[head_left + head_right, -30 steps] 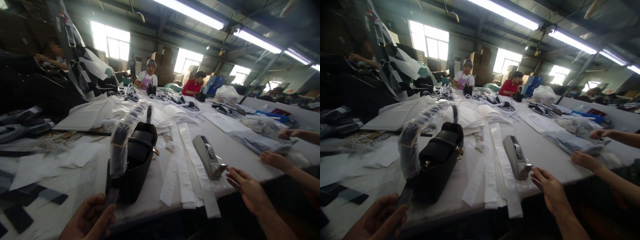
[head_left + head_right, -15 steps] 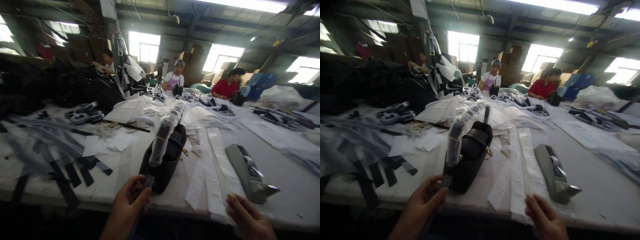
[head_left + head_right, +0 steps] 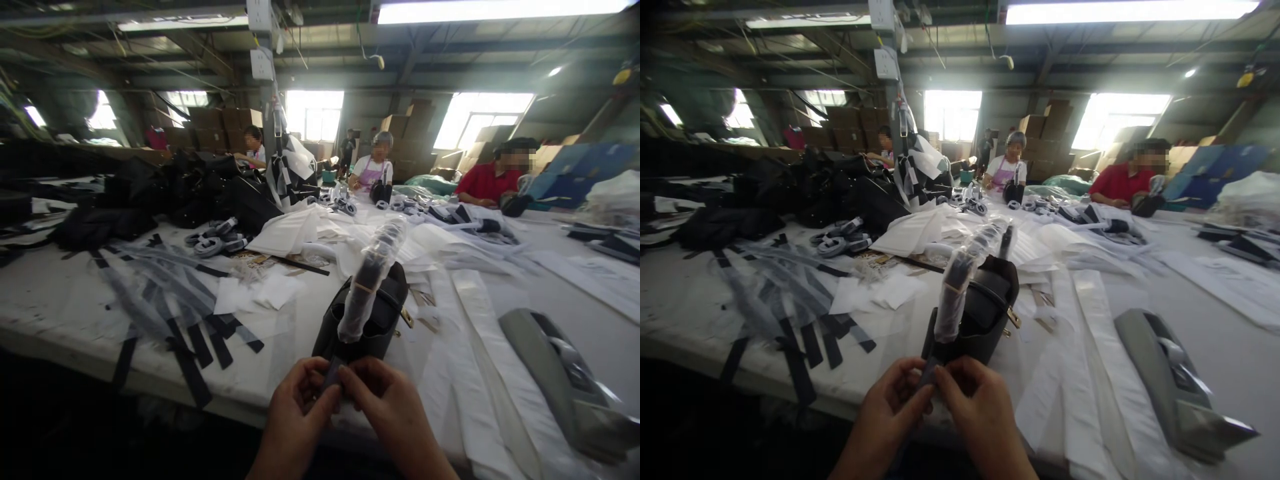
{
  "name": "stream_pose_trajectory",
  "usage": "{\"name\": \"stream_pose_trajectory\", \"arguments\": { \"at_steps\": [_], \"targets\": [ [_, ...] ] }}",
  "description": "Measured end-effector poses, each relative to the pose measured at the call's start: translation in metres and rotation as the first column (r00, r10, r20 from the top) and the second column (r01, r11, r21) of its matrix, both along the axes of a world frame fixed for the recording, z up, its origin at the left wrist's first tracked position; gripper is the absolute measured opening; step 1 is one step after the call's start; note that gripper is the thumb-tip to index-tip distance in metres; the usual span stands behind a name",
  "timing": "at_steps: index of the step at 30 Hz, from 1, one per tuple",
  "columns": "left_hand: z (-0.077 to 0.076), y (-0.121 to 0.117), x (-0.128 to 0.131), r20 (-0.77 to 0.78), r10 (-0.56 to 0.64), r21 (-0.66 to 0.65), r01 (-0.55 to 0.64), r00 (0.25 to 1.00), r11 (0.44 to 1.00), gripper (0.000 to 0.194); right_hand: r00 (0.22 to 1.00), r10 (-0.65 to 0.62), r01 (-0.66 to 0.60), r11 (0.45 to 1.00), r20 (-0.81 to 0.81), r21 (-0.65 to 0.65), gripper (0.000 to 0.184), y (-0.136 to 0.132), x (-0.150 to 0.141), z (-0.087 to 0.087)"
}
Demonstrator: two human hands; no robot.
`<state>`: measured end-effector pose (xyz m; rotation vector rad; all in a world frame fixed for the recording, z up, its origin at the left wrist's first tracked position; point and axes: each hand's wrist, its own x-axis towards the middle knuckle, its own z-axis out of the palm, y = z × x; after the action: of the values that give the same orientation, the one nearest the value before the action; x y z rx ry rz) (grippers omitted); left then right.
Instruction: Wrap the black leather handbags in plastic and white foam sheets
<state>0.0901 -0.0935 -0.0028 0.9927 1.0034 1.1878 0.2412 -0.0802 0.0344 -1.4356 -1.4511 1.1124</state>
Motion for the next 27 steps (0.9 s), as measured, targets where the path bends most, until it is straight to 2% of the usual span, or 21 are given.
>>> {"name": "stream_pose_trajectory", "arguments": {
  "at_steps": [3, 8, 11, 14, 18, 21, 27],
  "targets": [
    [-0.001, 0.001, -0.001, 0.072, -0.013, -0.038, 0.016, 0.997, 0.999, 0.048, 1.0, 0.012, -0.012, 1.0, 0.014, -0.017, 0.03, 0.002, 0.003, -0.002],
    [0.009, -0.001, -0.003, 0.177, -0.029, -0.161, 0.058, 0.984, 0.985, 0.054, 0.962, 0.147, -0.162, 0.986, -0.231, -0.045, 0.026, 0.001, 0.012, -0.007],
    [0.015, -0.003, -0.006, 0.224, -0.064, -0.211, 0.112, 0.972, 0.971, 0.056, 0.94, 0.147, -0.173, 0.983, -0.307, -0.06, 0.029, -0.003, 0.012, -0.013],
    [0.015, -0.003, -0.005, 0.273, -0.124, -0.235, 0.191, 0.954, 0.953, 0.052, 0.972, 0.062, -0.07, 0.997, -0.228, -0.029, 0.024, -0.008, 0.006, -0.02],
    [0.012, 0.0, -0.004, 0.267, -0.202, -0.233, 0.267, 0.942, 0.935, 0.046, 0.995, -0.085, 0.09, 0.992, -0.058, 0.088, 0.011, -0.01, -0.006, -0.029],
    [0.009, 0.003, -0.006, 0.23, -0.224, -0.237, 0.278, 0.947, 0.931, 0.043, 0.996, -0.093, 0.09, 0.983, 0.008, 0.157, 0.012, -0.008, -0.011, -0.03],
    [0.01, 0.004, -0.01, 0.191, -0.246, -0.26, 0.291, 0.95, 0.921, 0.043, 0.997, -0.033, 0.02, 0.982, 0.069, 0.187, 0.012, -0.004, -0.01, -0.028]
  ]
}}
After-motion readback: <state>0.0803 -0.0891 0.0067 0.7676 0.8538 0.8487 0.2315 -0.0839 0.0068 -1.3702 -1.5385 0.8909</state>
